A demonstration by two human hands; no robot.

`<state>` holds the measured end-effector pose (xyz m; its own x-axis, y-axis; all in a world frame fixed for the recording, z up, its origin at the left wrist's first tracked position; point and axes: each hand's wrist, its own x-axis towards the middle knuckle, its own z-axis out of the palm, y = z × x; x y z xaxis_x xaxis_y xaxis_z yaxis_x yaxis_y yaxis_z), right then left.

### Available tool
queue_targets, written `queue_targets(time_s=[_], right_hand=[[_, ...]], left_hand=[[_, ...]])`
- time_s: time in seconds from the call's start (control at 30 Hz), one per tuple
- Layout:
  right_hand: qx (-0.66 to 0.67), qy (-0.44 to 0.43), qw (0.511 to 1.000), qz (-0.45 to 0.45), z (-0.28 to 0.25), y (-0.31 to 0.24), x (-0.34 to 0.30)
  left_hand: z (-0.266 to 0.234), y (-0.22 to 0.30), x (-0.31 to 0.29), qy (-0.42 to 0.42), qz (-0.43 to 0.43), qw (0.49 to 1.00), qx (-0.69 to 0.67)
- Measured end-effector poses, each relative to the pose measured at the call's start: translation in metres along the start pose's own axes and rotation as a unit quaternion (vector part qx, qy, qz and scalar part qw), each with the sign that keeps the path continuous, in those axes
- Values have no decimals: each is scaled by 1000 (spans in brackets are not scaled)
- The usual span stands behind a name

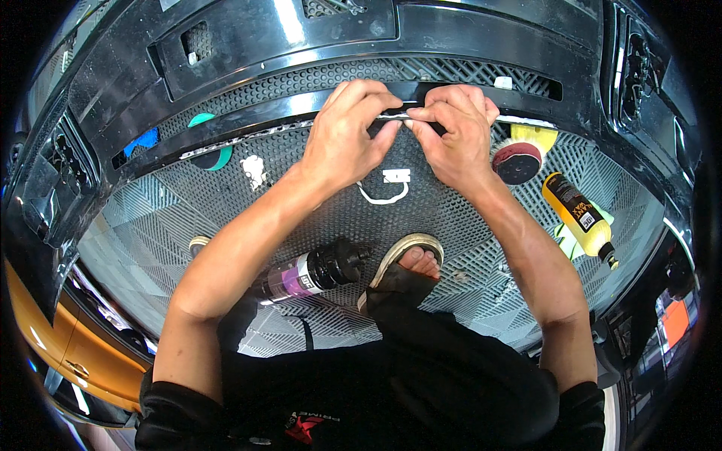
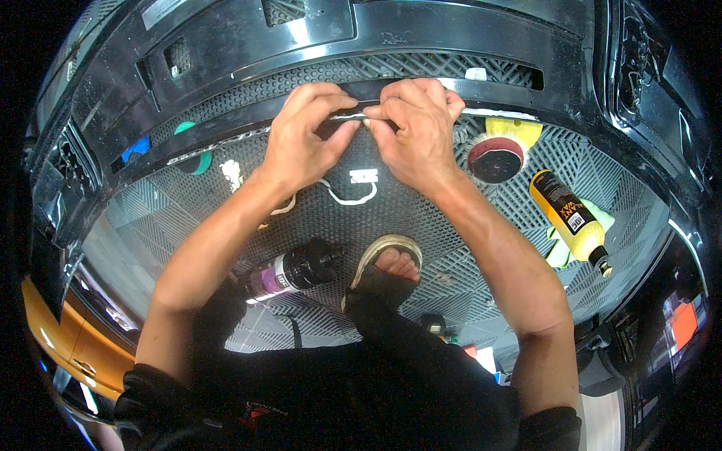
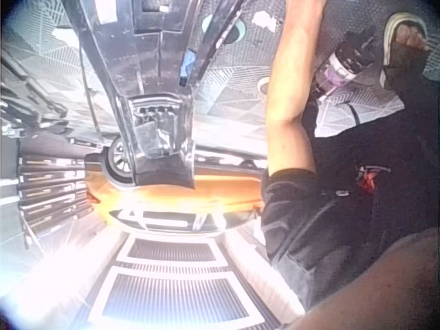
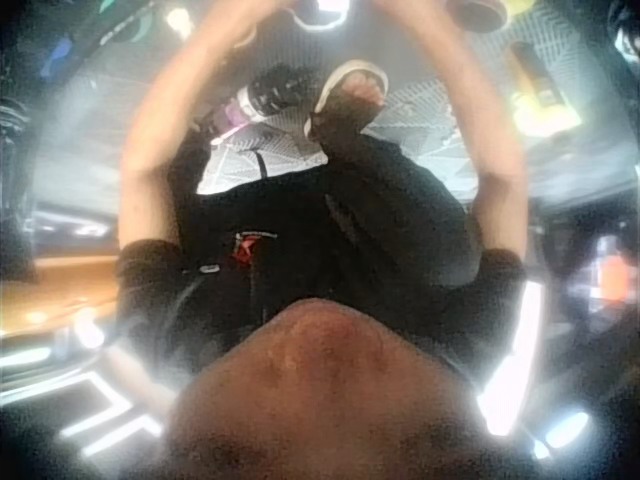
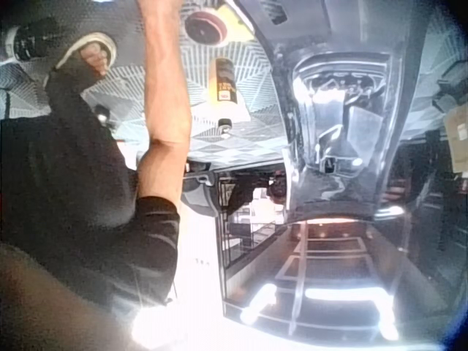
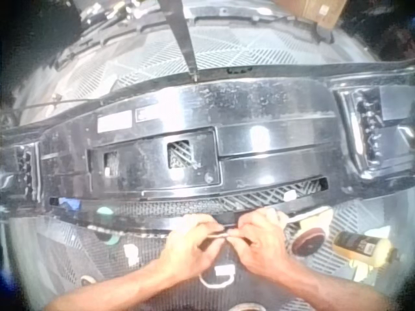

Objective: The person applies a white adhesive strip along the edge of a black car bumper, pressing it down by hand. They smooth the strip along the contour and continue applying it across the bumper surface.

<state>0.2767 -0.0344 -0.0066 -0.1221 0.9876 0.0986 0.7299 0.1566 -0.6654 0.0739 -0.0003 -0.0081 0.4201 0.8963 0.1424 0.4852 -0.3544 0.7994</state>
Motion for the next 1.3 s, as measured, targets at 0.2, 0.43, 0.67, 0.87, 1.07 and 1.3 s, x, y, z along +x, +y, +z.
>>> queue_targets(time_s=[0.2, 0.43, 0.67, 0.87, 1.07, 1.3], right_hand=[[3, -27, 999, 19, -4, -2, 2], [-43, -86, 995, 16, -12, -12, 6], [-28, -54, 998, -11, -6, -5, 3], [-24, -32, 999, -11, -4, -3, 1], [-23, -28, 999, -10, -3, -3, 1], [-17, -26, 999, -17, -2, -1, 0]], left_hand=[[-9, -11, -5, -44, 32, 998, 26], [-8, -12, -4, -32, 25, 999, 6], [-9, -11, -2, -28, 23, 999, -6], [-12, -10, -4, -50, 22, 997, -46], [-9, -11, -3, -27, 26, 999, -24], [-2, 4, 2, -29, -18, 999, 25]])
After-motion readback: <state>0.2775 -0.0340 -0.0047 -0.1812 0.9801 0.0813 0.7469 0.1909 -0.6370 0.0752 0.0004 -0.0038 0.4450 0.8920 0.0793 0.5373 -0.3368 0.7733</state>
